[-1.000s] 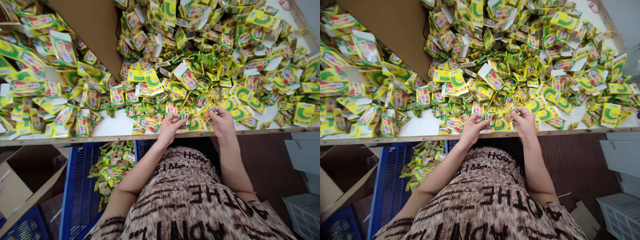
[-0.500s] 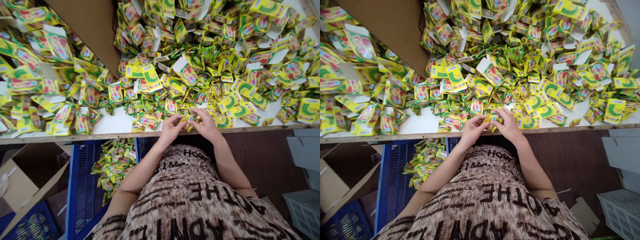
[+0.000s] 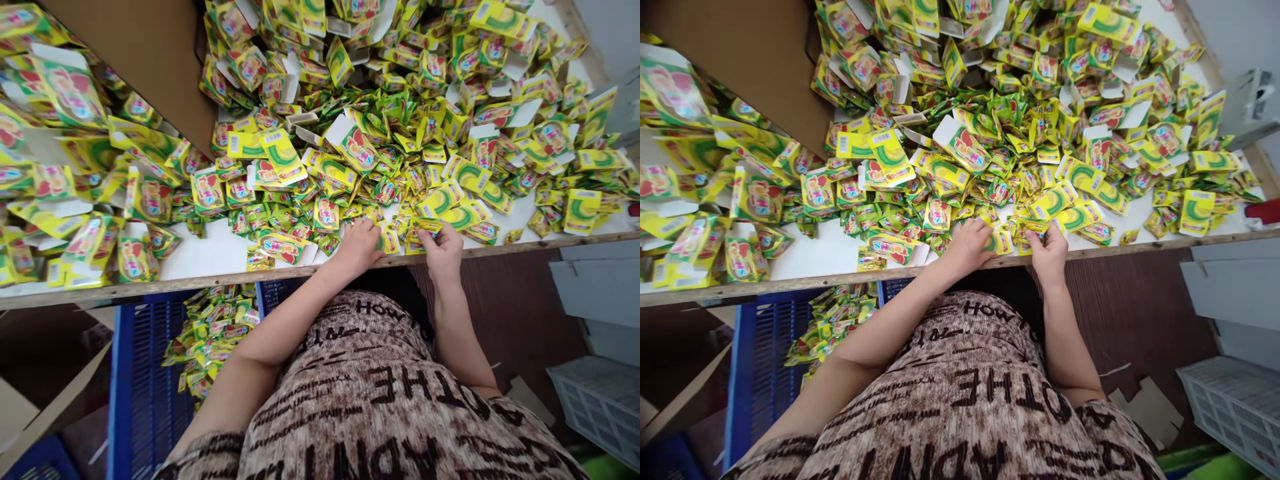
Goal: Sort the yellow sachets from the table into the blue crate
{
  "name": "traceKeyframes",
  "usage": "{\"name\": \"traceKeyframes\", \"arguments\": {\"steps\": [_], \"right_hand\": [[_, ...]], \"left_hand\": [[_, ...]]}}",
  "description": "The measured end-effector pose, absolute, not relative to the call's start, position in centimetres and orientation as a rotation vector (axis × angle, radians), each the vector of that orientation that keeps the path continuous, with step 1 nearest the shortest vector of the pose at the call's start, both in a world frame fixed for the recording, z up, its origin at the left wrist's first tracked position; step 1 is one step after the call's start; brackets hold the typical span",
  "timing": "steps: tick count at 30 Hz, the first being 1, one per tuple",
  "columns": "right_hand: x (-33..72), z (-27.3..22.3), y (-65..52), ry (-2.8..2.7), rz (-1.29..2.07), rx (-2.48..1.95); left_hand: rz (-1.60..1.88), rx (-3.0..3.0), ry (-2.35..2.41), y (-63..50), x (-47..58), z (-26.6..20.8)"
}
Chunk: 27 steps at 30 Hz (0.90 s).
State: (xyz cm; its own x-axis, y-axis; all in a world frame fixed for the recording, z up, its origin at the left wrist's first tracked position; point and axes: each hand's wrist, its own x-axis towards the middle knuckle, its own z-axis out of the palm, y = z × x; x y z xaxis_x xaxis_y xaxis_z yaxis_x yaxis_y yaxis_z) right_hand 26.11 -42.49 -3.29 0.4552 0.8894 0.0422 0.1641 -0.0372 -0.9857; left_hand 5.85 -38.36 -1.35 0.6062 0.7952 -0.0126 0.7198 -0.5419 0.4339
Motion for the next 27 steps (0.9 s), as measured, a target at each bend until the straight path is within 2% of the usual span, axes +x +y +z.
{"name": "traceKeyframes", "arguments": {"steps": [8, 12, 16, 21, 24, 27], "right_hand": [[26.0, -3.3, -43.2, -0.824, 0.754, -1.489], [25.7, -3.4, -43.2, -0.783, 0.768, -1.465], [24.8, -3.1, -42.9, -0.802, 0.784, -1.428], [22.8, -1.1, -41.2, -0.880, 0.634, -1.312], [21.1, 0.2, -39.9, -1.079, 0.555, -1.304], [19.9, 0.6, -39.5, -1.396, 0.417, -1.413]], "left_hand": [[-0.107, 2.572, 1.129, -37.6, 5.6, 0.4], [-0.103, 2.622, 1.249, -37.7, 4.8, 0.1], [0.161, 2.549, 1.241, -37.2, 4.1, -0.8], [0.863, 1.855, 1.164, -37.7, 3.5, -2.1], [0.941, 1.485, 1.055, -38.5, 3.4, -2.6], [0.952, 1.423, 1.117, -39.4, 3.3, -3.0]]}}
